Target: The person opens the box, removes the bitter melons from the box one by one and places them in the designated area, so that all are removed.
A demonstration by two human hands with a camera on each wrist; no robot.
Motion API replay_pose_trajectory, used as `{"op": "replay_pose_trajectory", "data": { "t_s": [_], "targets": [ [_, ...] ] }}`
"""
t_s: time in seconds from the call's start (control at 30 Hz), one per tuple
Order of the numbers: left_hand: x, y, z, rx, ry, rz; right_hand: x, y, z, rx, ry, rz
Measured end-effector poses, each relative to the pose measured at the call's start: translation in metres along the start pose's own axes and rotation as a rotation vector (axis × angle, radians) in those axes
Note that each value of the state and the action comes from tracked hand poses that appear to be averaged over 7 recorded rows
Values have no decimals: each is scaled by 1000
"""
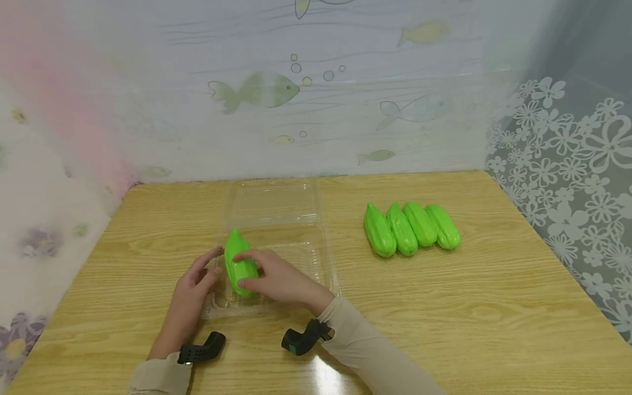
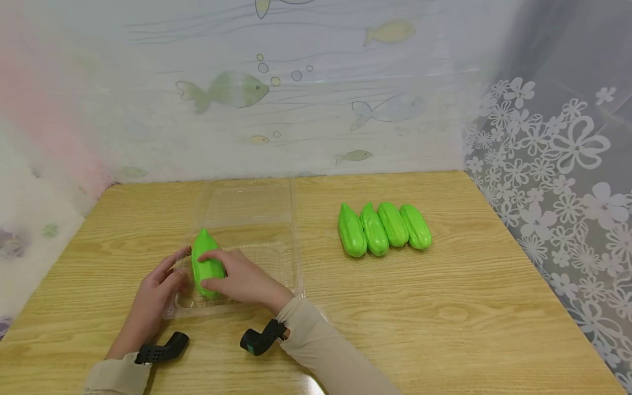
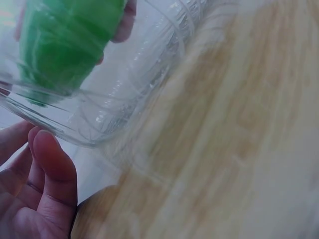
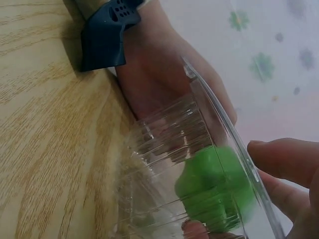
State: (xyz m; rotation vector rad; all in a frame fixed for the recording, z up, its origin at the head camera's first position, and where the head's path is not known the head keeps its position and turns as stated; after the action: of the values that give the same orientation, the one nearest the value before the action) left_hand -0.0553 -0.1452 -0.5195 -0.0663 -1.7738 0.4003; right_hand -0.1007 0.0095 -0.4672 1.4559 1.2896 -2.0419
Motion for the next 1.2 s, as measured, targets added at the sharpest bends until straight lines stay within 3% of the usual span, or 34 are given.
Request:
{"op": "replay_pose_trajectory", "data": {
  "t_s": [0.2, 0.4, 0.77, 1.2],
  "targets": [
    [2, 0, -1, 0, -4, -31, 2, -6, -1, 34, 22, -23],
    [20, 1, -11, -5, 23, -31, -3, -15, -3, 64, 13, -46],
    [30, 1, -17, 15, 18, -9, -33, -27, -13, 48, -23, -243],
    [32, 0, -19, 16, 43, -11, -35, -59, -22, 94, -27, -140]
  ]
}}
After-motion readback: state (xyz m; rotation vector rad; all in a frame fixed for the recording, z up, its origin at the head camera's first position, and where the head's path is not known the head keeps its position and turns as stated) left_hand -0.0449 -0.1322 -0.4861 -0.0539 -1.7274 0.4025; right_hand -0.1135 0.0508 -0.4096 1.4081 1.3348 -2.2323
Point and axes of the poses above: each hand's wrist, its own z-axis towards the middle knuckle, its own y-axis out of the palm, x = y × z, the point moved 6 cm from there along z, towards the middle knuckle, and after that the axes turned 11 degrees about -y, right-handed, at the moved point
